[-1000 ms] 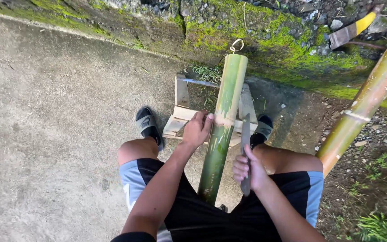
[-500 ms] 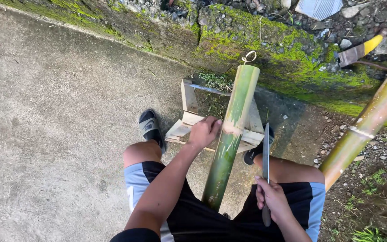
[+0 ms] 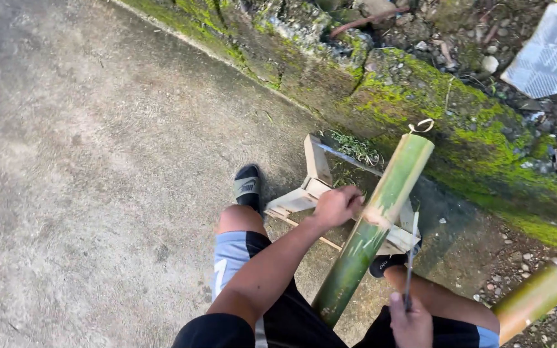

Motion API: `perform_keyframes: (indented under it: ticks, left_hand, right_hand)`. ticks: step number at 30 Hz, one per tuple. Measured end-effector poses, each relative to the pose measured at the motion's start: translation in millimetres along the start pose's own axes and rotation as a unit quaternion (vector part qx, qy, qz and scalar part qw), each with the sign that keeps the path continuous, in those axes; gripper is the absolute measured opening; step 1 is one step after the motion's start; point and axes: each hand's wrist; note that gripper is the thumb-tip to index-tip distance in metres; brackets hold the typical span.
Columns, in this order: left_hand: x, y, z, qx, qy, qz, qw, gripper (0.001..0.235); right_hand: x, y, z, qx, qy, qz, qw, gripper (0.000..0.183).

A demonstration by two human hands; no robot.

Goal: The recorder is scraping and cleaning the surface of a bamboo pole using a knife.

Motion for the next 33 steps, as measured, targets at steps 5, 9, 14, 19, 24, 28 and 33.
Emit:
perform_keyframes:
  ticks: [5, 9, 14, 19, 24, 28, 33]
  left_hand:
    - [0.1, 14.1, 11.3, -0.042, 0.030, -0.009, 0.999, 0.032]
    - [4.6, -1.1, -4.1, -0.028, 0.010, 0.021, 0.999, 0.035]
    - [8.7, -2.1, -6.8, -0.015, -0.036, -0.007, 0.999, 0.033]
    - [11.5, 13.3, -6.9, 0.056, 0.001, -0.083, 0.995, 0.050]
    - [17.9, 12.1, -11.4, -0.061, 0.071, 0.032, 0.995, 0.065]
    - [8.5, 21.2, -2.6, -0.102, 0.132, 0.030, 0.986, 0.071]
    - [12.9, 28.5, 9.7, -0.122, 0.048, 0.133, 0.982, 0.049]
  right_hand:
    - [24.3, 19.6, -64.4, -0.071, 0.157, 0.035, 0.984, 0.042]
    - [46.1, 21.1, -98.5, -0.267, 0.161, 0.032, 0.950, 0.050]
    - [68.3, 14.3, -69.6, -0.318, 0.167, 0.049, 0.932, 0.051]
    - [79.6, -8.7, -52.9, -0.297, 0.055, 0.054, 0.952, 0.053]
    - [61.0, -11.0, -60.3, -0.314, 0.101, 0.051, 0.943, 0.066]
    - [50.3, -9.9, -90.4, -0.329, 0.088, 0.024, 0.940, 0.069]
    - [63.2, -4.1, -101.0, -0.376, 0.055, 0.008, 0.925, 0.076]
Point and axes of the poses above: each hand's wrist, its own x-axis towards the middle knuckle, its own y-axis out of the back of the hand, z = x × y, and after that the axes turned 8 degrees about y, right-handed
